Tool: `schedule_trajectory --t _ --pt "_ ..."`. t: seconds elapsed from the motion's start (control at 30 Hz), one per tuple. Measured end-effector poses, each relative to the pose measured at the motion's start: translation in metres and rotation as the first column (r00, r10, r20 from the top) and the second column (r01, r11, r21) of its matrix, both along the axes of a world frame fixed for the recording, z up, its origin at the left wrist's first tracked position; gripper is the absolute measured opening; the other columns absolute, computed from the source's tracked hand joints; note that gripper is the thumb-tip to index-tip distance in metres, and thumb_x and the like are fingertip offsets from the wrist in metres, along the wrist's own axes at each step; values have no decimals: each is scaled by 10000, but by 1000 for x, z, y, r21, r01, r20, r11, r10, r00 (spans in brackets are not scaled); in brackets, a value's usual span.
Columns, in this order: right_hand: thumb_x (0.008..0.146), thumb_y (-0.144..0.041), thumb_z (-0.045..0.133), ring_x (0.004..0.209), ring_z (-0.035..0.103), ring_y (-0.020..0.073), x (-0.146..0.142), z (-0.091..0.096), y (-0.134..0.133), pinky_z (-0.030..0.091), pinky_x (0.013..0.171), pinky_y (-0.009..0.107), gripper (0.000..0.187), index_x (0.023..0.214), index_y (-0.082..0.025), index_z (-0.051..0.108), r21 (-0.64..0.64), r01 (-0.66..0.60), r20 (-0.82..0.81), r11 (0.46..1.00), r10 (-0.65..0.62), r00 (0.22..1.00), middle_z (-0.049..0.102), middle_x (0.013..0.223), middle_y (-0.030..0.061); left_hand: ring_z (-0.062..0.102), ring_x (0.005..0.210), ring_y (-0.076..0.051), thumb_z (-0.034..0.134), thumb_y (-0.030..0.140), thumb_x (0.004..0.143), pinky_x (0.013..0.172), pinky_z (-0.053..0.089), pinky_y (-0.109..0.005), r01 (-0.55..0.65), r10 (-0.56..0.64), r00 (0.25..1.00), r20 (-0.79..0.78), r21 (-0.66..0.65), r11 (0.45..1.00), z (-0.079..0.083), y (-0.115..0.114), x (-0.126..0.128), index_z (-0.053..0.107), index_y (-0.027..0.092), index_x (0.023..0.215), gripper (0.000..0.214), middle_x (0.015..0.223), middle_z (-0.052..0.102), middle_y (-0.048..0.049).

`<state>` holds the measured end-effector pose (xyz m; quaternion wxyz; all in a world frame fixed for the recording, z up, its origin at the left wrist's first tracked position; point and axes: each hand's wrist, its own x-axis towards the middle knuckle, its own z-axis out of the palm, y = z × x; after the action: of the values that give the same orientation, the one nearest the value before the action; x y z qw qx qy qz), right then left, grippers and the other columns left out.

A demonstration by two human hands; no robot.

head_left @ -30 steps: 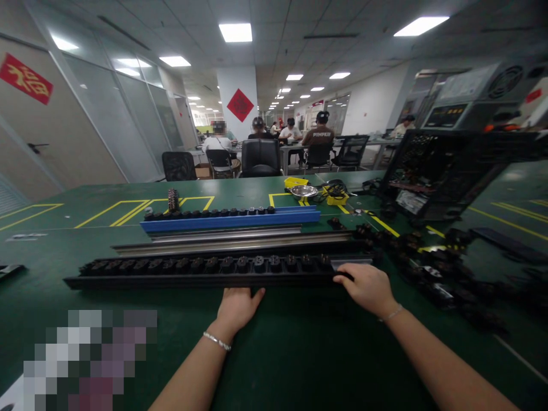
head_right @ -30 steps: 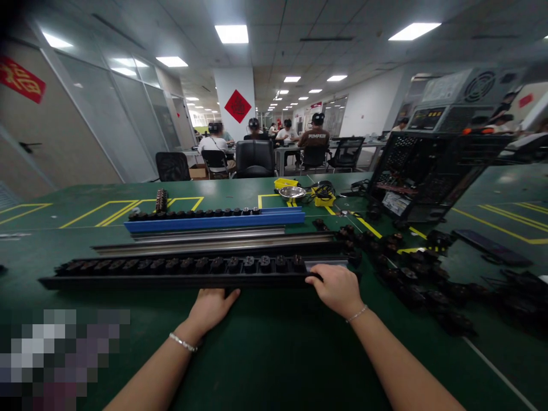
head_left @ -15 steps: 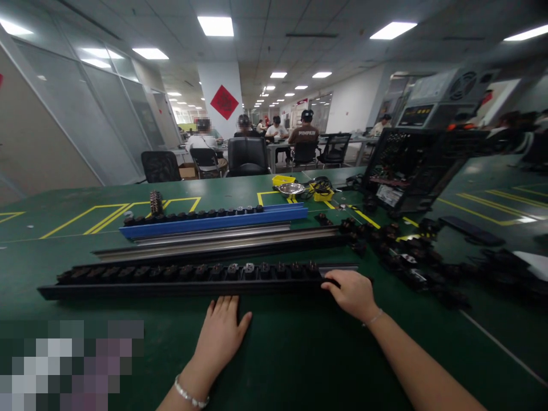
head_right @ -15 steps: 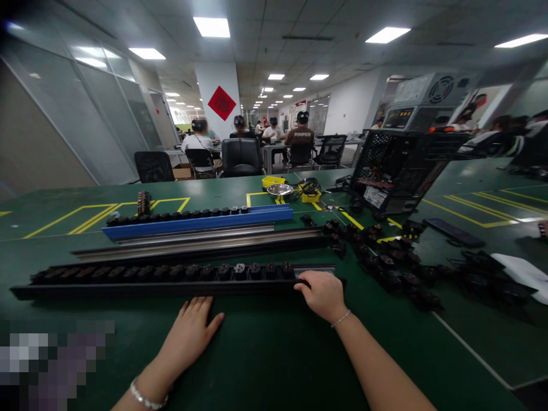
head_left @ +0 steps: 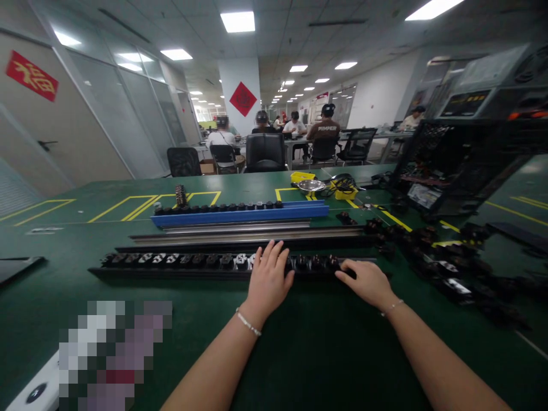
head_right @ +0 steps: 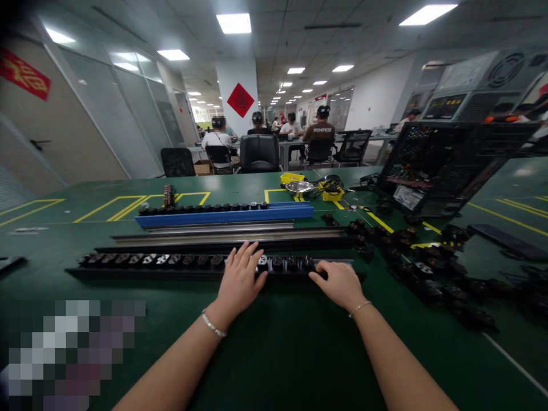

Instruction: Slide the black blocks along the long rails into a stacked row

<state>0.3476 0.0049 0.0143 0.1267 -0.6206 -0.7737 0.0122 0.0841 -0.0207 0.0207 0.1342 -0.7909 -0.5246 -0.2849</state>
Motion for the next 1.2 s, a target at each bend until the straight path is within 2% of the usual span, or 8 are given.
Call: schedule_trajectory --t 0.1,0.23,0.37,0.53,0.63,0.83,1.0,1.2 --pt "908 -539 282 771 630 216 -11 2 3 382 726 353 493 812 -224 648 -28 78 21 997 -78 997 692 789 46 307 1379 -248 431 416 902 1138 227 -532 -47 47 999 -6 7 999 -6 16 16 500 196 1298 458 1412 479 -90" --pt "937 -481 232 838 627 240 -22 -3 -1 362 798 401 510 809 -190 630 86 116 103 989 -125 987 694 826 87 331 1365 -235 394 463 910 1135 213 -555 -35 35 999 -17 -15 999 -16 19 23 490 224 1307 473 1384 511 -76" --pt "949 -463 219 805 616 226 -21 -9 -2 363 757 381 513 826 -182 629 123 69 149 990 -87 985 691 839 83 314 1373 -247 365 507 910 1131 157 -602 -26 26 1000 3 -36 999 -17 17 21 481 233 1311 499 1378 517 -76" --pt "963 -405 236 821 598 207 -16 -13 1 355 729 347 464 982 -193 647 182 -75 198 980 39 979 693 886 63 275 1392 -242 358 511 913 1132 119 -615 12 -12 1000 -6 -47 999 -15 18 22 470 234 1318 503 1403 490 -76" --pt "965 -396 231 820 587 212 -21 -15 0 356 737 346 475 936 -172 649 191 -107 220 976 63 974 685 873 79 286 1387 -247 381 511 905 1129 122 -617 15 -16 1000 -25 -54 998 -17 17 23 477 240 1312 498 1367 526 -77" --pt "913 -482 382 872 593 227 -34 -14 -2 366 796 360 434 1028 -152 640 182 -149 198 972 112 974 690 963 101 317 1366 -266 410 513 896 1128 103 -620 15 -15 1000 3 -54 998 -18 18 22 450 229 1334 523 1356 533 -90" --pt "858 -474 495 896 604 213 -35 -11 0 377 778 334 345 1005 -214 669 132 -101 122 986 85 989 701 976 61 518 1167 -241 460 474 886 1114 234 -534 47 -46 999 4 -98 994 -18 20 21 514 214 1257 457 1244 601 -84" --pt "830 -488 513 876 602 205 -37 -8 -1 384 759 316 343 967 -232 697 125 -88 102 988 75 992 700 924 60 545 1093 -247 485 453 876 1070 297 -506 20 -21 1000 -13 -83 996 -15 18 20 545 196 1209 425 1203 611 -92"
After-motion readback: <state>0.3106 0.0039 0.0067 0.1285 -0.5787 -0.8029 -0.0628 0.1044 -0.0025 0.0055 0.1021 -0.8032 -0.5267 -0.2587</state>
